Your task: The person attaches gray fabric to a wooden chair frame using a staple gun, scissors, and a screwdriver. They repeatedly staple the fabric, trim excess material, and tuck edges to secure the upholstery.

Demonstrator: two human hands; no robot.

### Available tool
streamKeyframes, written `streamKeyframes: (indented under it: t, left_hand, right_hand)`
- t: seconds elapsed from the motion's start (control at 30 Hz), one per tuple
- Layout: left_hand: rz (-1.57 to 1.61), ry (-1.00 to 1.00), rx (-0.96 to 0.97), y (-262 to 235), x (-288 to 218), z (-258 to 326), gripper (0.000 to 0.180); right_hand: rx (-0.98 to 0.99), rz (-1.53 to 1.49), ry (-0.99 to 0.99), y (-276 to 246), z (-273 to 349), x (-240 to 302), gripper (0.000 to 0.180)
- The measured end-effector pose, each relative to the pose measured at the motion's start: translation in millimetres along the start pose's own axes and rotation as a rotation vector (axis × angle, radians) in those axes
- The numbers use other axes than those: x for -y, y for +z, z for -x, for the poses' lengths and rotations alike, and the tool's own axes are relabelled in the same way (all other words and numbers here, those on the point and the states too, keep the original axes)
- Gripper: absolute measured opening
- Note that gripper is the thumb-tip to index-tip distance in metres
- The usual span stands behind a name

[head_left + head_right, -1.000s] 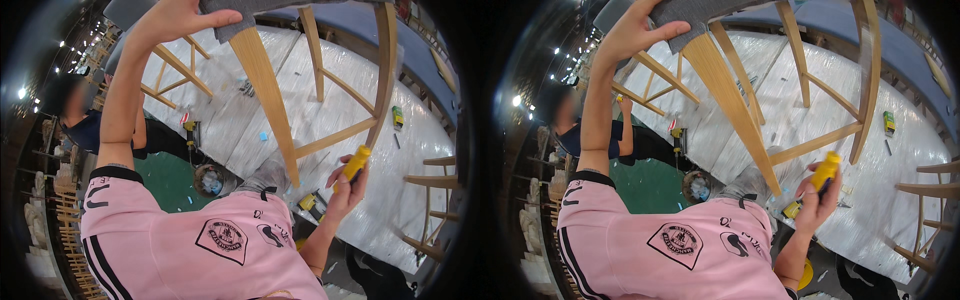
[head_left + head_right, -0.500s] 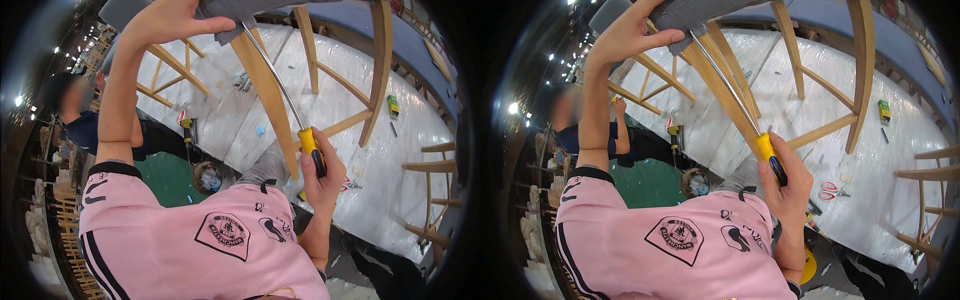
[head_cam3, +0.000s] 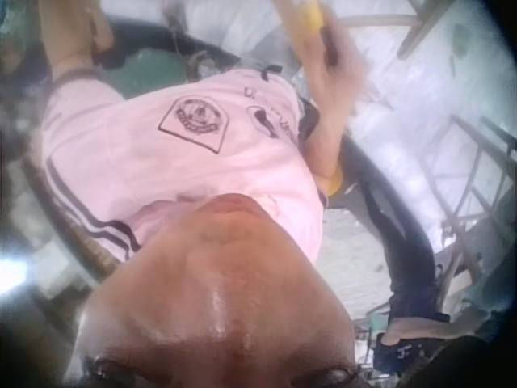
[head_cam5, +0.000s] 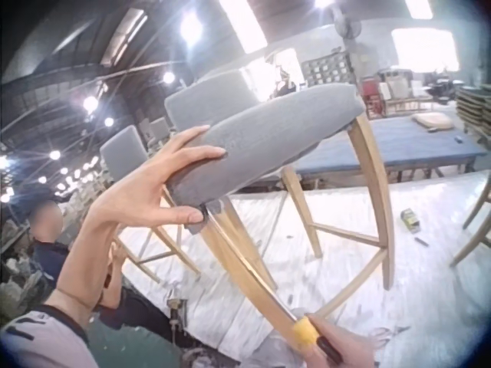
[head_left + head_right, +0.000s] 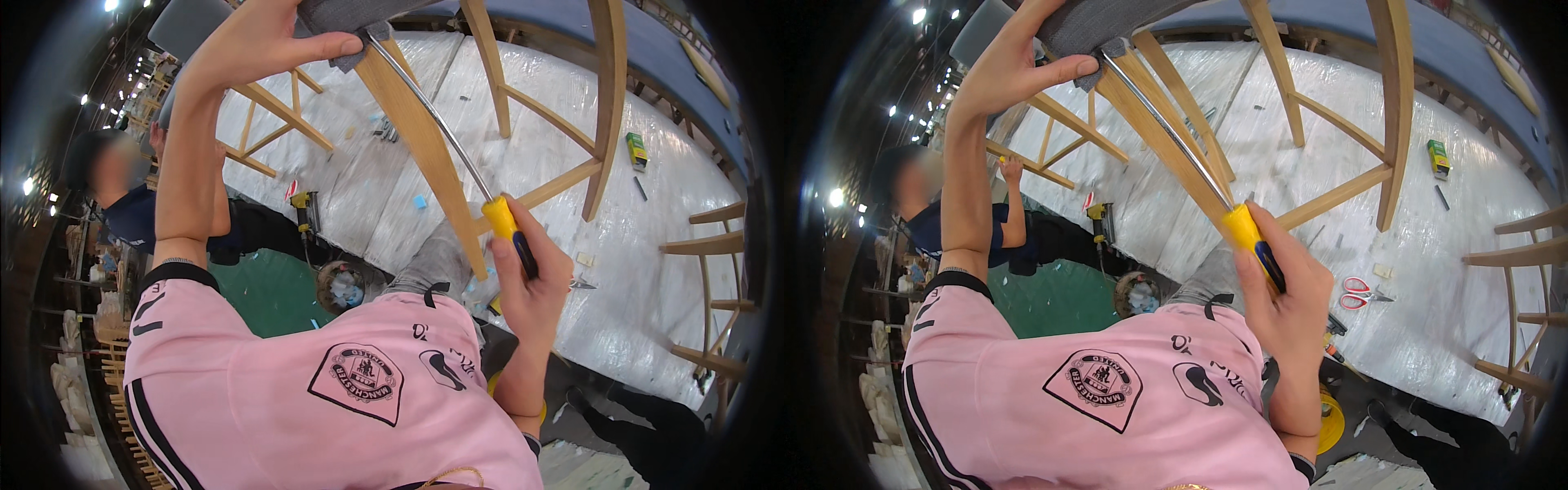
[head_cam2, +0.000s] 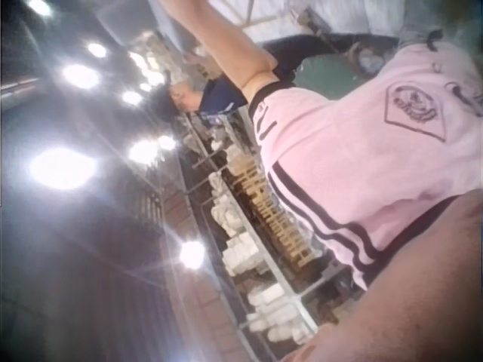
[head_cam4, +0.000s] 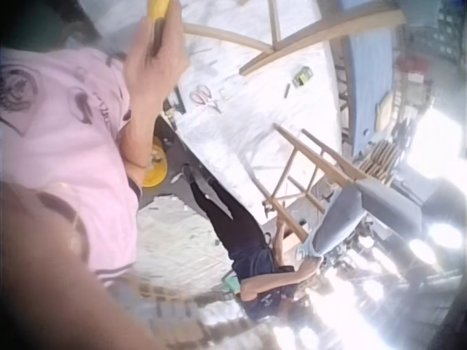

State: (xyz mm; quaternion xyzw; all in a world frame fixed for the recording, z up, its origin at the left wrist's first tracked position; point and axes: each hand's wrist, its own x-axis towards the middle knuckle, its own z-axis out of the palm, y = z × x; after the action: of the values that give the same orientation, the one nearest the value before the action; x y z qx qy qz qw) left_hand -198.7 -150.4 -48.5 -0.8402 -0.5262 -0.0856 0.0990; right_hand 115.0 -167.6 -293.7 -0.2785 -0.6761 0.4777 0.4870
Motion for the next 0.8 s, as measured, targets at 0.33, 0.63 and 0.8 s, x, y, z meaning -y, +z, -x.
streamKeyframes:
  t: [0.33,0.63,0.8]
  left_hand:
    - [-0.004,-0.124,-0.018,-2.4,-23.0,-1.8,0.087]
    - [0.095,-0.146,-0.169,10.2,0.1,3.3,0.069]
    - [0.171,-0.125,-0.208,16.6,7.5,-0.7,0.071]
  right_hand:
    - [-0.08,-0.244,-0.088,54.1,-6.1,-59.8,0.04]
    - [-0.1,-0.025,-0.168,11.2,1.2,-23.6,0.037]
    - [-0.125,0.017,-0.188,5.7,-4.2,-9.0,0.038]
